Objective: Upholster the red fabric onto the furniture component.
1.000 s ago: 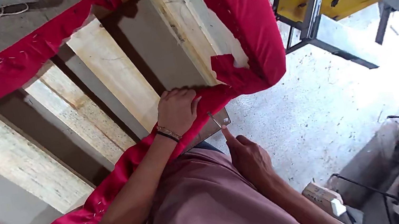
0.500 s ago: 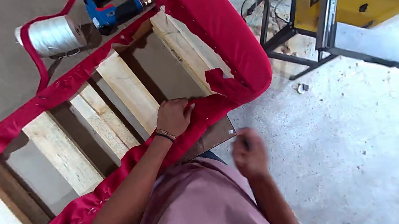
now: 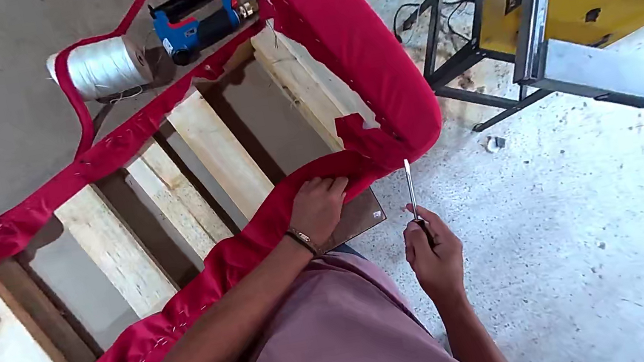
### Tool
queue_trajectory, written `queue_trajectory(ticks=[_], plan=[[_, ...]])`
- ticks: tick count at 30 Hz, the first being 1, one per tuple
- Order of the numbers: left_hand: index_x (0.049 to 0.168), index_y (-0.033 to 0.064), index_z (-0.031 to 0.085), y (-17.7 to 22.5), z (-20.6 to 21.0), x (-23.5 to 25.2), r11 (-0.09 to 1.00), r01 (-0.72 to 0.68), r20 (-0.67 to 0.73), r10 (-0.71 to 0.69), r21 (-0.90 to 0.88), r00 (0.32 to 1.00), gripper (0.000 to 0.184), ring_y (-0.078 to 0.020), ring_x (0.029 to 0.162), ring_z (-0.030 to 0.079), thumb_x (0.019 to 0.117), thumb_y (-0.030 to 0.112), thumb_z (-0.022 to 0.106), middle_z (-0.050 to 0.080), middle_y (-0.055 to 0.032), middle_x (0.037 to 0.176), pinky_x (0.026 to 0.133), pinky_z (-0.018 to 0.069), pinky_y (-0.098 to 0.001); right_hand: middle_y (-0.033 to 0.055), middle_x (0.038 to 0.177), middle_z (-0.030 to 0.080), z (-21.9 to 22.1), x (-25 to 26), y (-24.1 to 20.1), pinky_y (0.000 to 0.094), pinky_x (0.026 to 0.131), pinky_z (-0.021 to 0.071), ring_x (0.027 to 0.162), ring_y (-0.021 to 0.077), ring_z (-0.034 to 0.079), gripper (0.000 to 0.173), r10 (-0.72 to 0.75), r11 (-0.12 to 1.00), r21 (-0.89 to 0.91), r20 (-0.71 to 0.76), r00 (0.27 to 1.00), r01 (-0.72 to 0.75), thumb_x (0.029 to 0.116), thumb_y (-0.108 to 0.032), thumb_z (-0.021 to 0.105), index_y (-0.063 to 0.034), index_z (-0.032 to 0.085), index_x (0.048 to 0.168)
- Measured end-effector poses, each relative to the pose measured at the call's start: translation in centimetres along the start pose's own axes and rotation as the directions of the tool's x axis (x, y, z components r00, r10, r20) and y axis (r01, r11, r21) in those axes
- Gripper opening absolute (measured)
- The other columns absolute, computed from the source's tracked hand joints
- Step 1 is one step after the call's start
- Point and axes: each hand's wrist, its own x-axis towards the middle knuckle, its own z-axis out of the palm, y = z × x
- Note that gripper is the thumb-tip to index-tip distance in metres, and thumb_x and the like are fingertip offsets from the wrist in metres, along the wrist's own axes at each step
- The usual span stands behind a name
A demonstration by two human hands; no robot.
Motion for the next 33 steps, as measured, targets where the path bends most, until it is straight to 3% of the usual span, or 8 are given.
queue_trajectory(ticks=[3,12,17,22,23,26,30,33], plan=[[0.113,0.0082,0.073,0.8,0.0,0.1,0.998,0.051,-0.016,-0.05,0.034,0.999,0.017,-0.0309,0.097,0.073,0.0999,0.012,0.064,0.075,-0.012,0.098,0.087,0.059,-0.0457,-0.0002,0.065,0.058,-0.5,0.1,0.4,0.0258,0.041,0.0463,0.045,0.0084,0.051,0.038,-0.008,0.999,0.048,-0.029,1.0,0.009,0.1026,-0.019,0.048,-0.0027,0.062,0.134],[0.113,0.0043,0.072,2.2,0.5,-0.1,0.986,0.156,-0.059,-0.153,0.06,0.987,0.018,-0.0326,0.101,0.072,0.0976,0.007,0.063,0.075,-0.0142,0.102,0.09,0.0587,-0.0471,-0.0009,0.066,0.058,-3.3,1.1,1.9,0.0242,0.041,0.0457,0.046,0.0075,0.051,0.037,0.03,0.995,0.101,-0.046,0.998,-0.025,0.1025,-0.018,0.049,-0.0042,0.062,0.134],[0.106,0.0024,0.067,3.0,0.1,-0.1,0.932,0.358,-0.065,-0.361,-0.055,0.93,0.012,-0.0317,0.091,0.072,0.0953,0.007,0.068,0.072,-0.015,0.093,0.085,0.0587,-0.0504,-0.0007,0.067,0.058,-5.0,1.1,2.7,0.0234,0.041,0.0444,0.046,0.007,0.05,0.038,0.03,0.991,0.13,-0.083,0.996,-0.019,0.1023,-0.016,0.048,-0.0034,0.062,0.135],[0.102,-0.0003,0.068,3.4,1.5,-0.6,0.983,0.15,-0.049,-0.146,0.106,0.988,0.011,-0.0373,0.098,0.071,0.0924,-0.001,0.064,0.071,-0.0201,0.098,0.088,0.0576,-0.0491,-0.0011,0.067,0.058,-5.4,0.6,3.5,0.0219,0.039,0.0443,0.044,0.0064,0.05,0.037,0.084,0.981,0.178,-0.061,0.995,-0.072,0.1028,-0.014,0.047,-0.0021,0.061,0.135],[0.104,0.0,0.068,3.2,0.9,-0.4,0.982,0.161,-0.012,-0.161,0.1,0.987,0.011,-0.0365,0.098,0.071,0.0933,0.0,0.064,0.071,-0.0196,0.098,0.088,0.0575,-0.0489,-0.0009,0.067,0.059,-5.2,0.7,3.6,0.0221,0.039,0.0443,0.044,0.0066,0.05,0.037,0.085,0.981,0.181,-0.046,0.995,-0.075,0.1026,-0.014,0.047,-0.0018,0.061,0.135],[0.11,-0.0011,0.064,3.4,-1.3,1.2,0.924,0.382,0.107,-0.377,-0.022,0.92,0.014,-0.0348,0.096,0.071,0.098,0.006,0.063,0.07,-0.019,0.099,0.087,0.0582,-0.0525,-0.001,0.068,0.06,-4.8,0.9,3.5,0.0222,0.039,0.0451,0.045,0.0066,0.051,0.037,0.08,0.977,0.197,0.005,0.997,-0.079,0.1025,-0.015,0.048,-0.0014,0.06,0.135],[0.099,-0.0005,0.067,3.9,0.8,0.0,0.979,0.19,-0.033,-0.188,0.07,0.982,0.01,-0.0359,0.096,0.071,0.0904,-0.004,0.064,0.07,-0.0191,0.095,0.088,0.058,-0.0491,-0.002,0.068,0.059,-4.7,1.1,3.3,0.0213,0.038,0.044,0.045,0.0059,0.05,0.038,0.046,0.976,0.209,0.043,0.998,-0.054,0.1023,-0.015,0.047,-0.0013,0.059,0.136],[0.103,-0.0016,0.065,3.4,-0.8,0.6,0.896,0.429,0.064,-0.425,-0.112,0.903,0.01,-0.0321,0.091,0.071,0.0974,0.007,0.064,0.07,-0.0171,0.094,0.084,0.0587,-0.0503,-0.002,0.068,0.059,-4.3,1.2,3.4,0.0212,0.038,0.0436,0.044,0.0058,0.05,0.038,0.032,0.975,0.219,0.081,0.996,-0.049,0.1017,-0.014,0.047,0.0007,0.058,0.135]])
